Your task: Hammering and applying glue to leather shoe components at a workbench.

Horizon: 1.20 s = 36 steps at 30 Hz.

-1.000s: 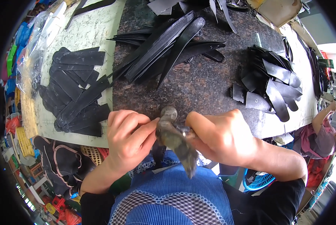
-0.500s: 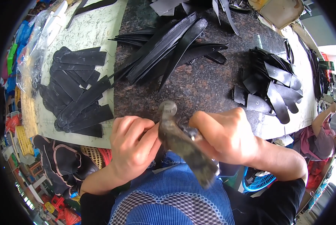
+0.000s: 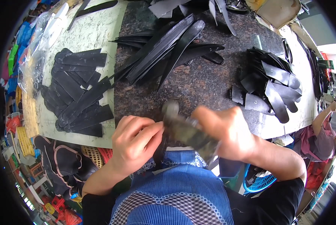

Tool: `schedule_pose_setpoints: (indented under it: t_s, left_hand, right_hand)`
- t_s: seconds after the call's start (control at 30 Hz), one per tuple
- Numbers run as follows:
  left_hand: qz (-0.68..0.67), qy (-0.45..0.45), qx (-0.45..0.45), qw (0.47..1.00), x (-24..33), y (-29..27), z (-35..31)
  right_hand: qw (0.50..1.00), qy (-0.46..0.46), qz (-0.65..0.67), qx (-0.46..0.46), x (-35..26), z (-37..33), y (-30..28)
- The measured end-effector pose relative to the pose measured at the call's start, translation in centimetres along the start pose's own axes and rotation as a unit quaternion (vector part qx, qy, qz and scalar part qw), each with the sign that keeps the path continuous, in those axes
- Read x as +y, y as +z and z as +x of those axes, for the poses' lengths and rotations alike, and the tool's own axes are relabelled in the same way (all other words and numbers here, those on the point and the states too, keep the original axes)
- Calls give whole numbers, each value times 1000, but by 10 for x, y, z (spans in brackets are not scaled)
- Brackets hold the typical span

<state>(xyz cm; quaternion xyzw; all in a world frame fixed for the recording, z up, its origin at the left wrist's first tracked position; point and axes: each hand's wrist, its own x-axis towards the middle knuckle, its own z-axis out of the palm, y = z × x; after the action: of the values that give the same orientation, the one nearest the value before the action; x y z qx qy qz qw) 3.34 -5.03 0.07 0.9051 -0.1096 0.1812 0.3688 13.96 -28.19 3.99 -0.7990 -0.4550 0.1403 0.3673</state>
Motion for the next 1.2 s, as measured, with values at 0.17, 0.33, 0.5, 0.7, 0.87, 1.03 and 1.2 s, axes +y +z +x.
schedule_pose_setpoints:
  t_s: [0.17,0.33,0.5,0.7,0.87,1.03,1.2]
  left_hand:
    - [19,77,7,997,-15,12,23]
    - [9,51,-57,997,-21,-2,36]
    - [-36,42,-44,997,-14,3,26]
    - [54,66,-64,994,-2,5,18]
    - [-24,18,-52,998,-9,-3,20]
    - [-37,22,-83,996,-12,-9,19]
    - [-33,63,-53,996,-15,0,18]
  right_hand:
    - [989,15,-142,27,-13,3,-23]
    - [993,91,-67,-27,-9,-9,-15]
    - [994,42,-100,-14,1,-7,-15]
    - [995,96,21,-9,3,-9,-6]
    - [996,8,-79,-32,-13,0,-8]
    - [996,76,-34,29,13,-11,2]
    - [1000,21,12,9,4,-5,-2]
